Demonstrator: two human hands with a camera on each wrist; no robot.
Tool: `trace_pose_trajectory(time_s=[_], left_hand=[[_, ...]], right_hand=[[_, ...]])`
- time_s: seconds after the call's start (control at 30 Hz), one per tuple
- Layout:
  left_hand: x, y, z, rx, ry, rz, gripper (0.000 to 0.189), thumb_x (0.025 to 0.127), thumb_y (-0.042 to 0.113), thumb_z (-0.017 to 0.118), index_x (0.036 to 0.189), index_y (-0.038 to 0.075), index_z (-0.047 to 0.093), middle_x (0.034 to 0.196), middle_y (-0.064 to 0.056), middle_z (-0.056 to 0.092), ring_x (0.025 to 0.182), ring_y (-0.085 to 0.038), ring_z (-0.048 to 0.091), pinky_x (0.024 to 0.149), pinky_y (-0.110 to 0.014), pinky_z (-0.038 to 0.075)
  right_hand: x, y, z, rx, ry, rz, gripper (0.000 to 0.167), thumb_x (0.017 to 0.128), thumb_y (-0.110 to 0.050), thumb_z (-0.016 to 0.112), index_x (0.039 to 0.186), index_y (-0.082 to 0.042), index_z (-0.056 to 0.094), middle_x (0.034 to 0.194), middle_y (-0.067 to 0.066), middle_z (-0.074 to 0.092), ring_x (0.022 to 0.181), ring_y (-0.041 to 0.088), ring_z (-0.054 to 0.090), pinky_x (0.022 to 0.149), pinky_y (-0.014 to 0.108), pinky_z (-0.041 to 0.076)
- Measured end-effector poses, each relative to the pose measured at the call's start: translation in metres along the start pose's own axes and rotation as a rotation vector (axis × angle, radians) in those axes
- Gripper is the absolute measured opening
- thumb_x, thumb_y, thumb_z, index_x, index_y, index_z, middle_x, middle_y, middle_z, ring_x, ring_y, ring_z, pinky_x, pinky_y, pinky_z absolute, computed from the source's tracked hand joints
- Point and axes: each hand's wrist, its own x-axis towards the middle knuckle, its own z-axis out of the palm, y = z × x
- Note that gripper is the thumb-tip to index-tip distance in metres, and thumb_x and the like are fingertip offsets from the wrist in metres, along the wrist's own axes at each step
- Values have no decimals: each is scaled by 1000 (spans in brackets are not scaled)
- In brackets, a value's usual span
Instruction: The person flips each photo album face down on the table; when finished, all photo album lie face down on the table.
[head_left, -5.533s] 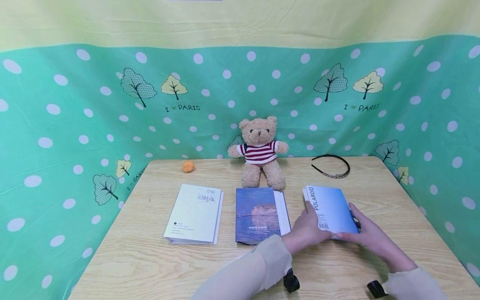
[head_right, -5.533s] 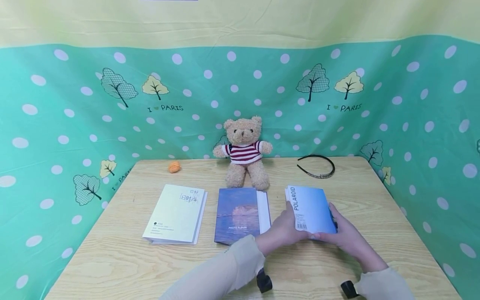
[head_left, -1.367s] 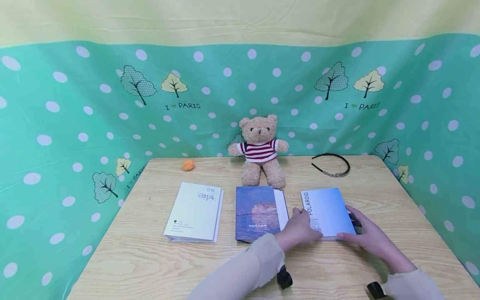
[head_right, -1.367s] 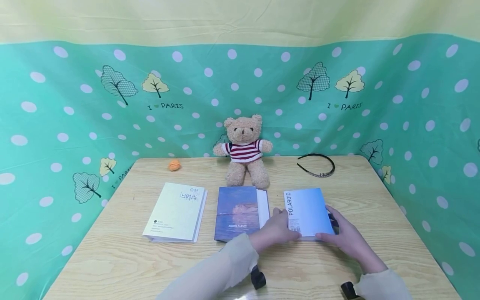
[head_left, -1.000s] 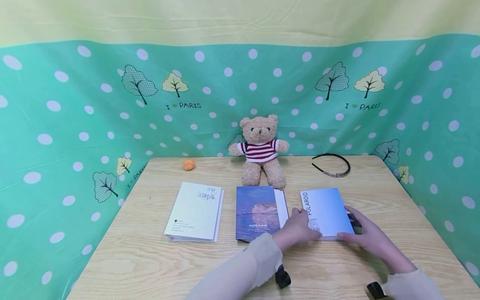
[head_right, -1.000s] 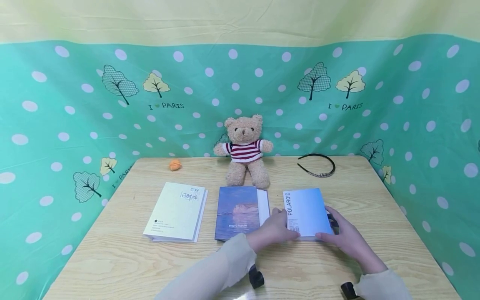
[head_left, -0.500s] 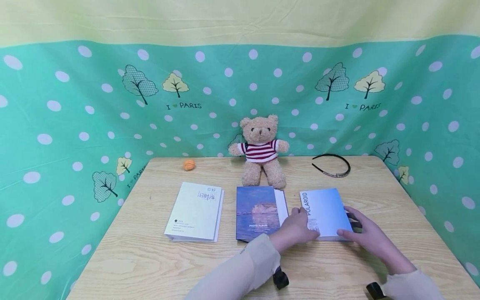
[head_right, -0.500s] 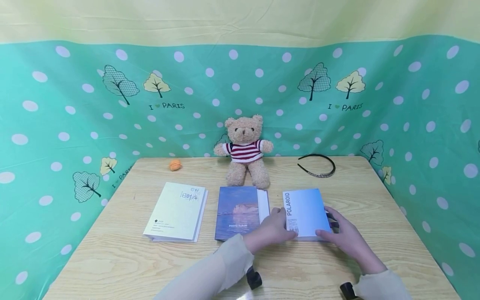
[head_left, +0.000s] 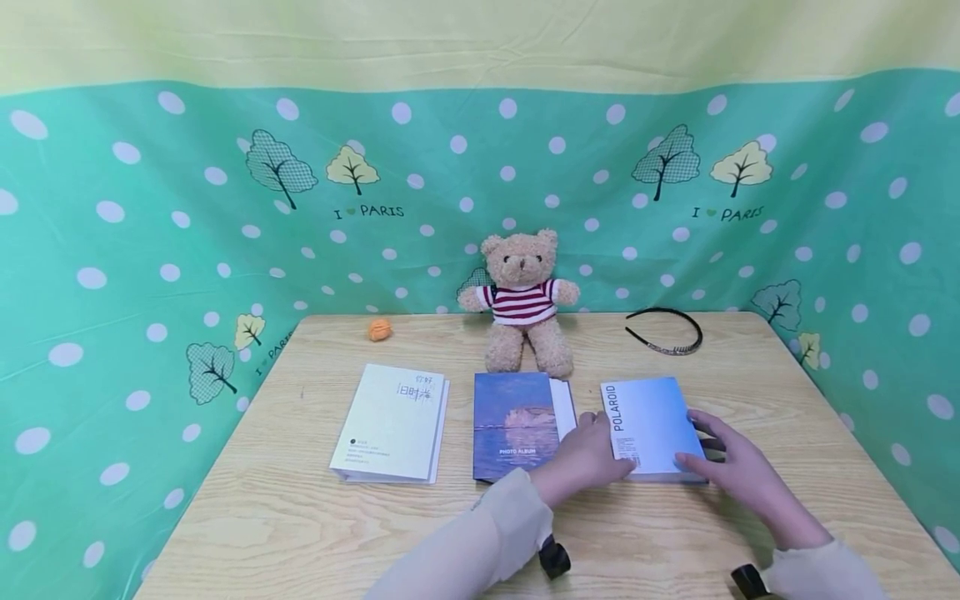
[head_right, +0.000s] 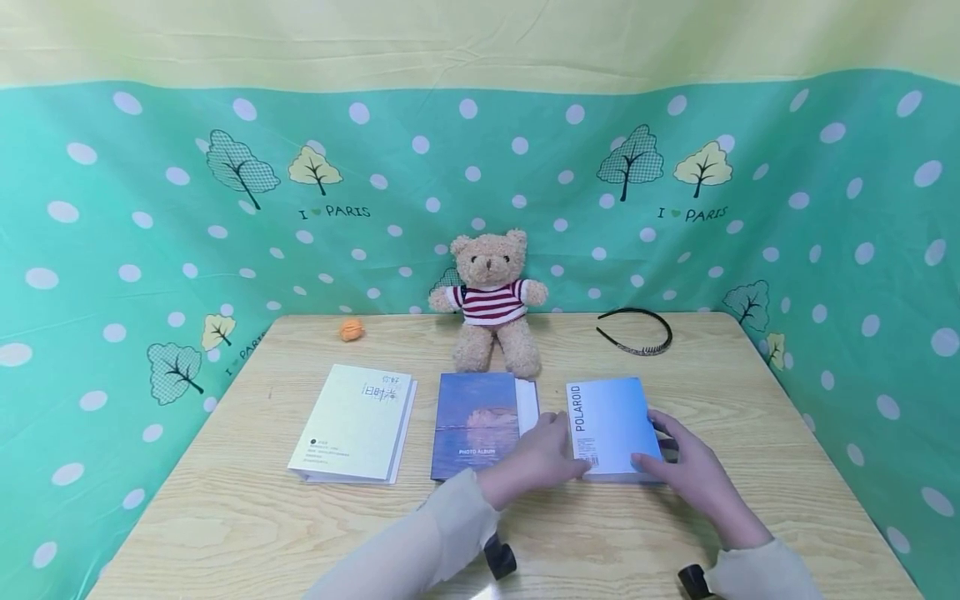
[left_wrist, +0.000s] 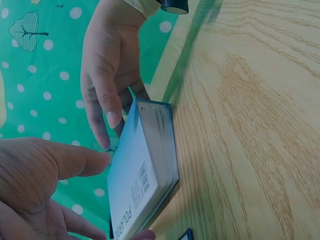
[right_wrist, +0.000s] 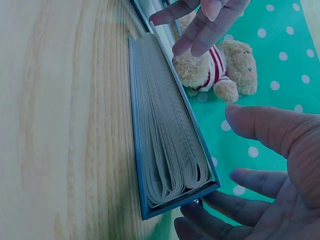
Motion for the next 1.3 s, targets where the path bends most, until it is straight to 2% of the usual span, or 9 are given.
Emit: trace_pose_trajectory(time_s=[0.2, 0.4, 0.9, 1.3], left_hand=[[-3, -5, -2, -39, -18, 3, 85, 81, 43, 76, 148, 5, 39, 144, -11, 44, 115, -24, 56, 94, -31, 49], [-8, -6, -7, -28, -23, -11, 88, 82, 45, 75, 150, 5, 35, 150, -11, 38, 128, -26, 48, 103, -34, 43], [-15, -15, -17, -15, 3, 6, 86, 84, 44, 73, 150, 5, 35, 150, -11, 38, 131, -26, 46, 105, -33, 41], [-18, -19, -21, -66, -7, -7, 86, 85, 43, 73, 152, 7, 32, 152, -9, 36, 133, -25, 43, 106, -34, 40]], right_hand=[[-1, -6, -1, 11, 2, 7, 82, 91, -33, 70, 149, 7, 28, 148, 34, 30, 122, 55, 43, 90, 60, 48], [-2, -10, -2, -9, 10, 21, 82, 91, -35, 69, 149, 5, 28, 149, 33, 30, 122, 56, 43, 89, 60, 48], [-1, -12, -3, -37, 30, 7, 79, 91, -35, 69, 149, 4, 31, 148, 33, 31, 121, 56, 43, 89, 61, 48], [0, -12, -2, -42, 18, 18, 78, 91, -36, 69, 148, 4, 33, 148, 33, 31, 121, 56, 44, 89, 60, 48]])
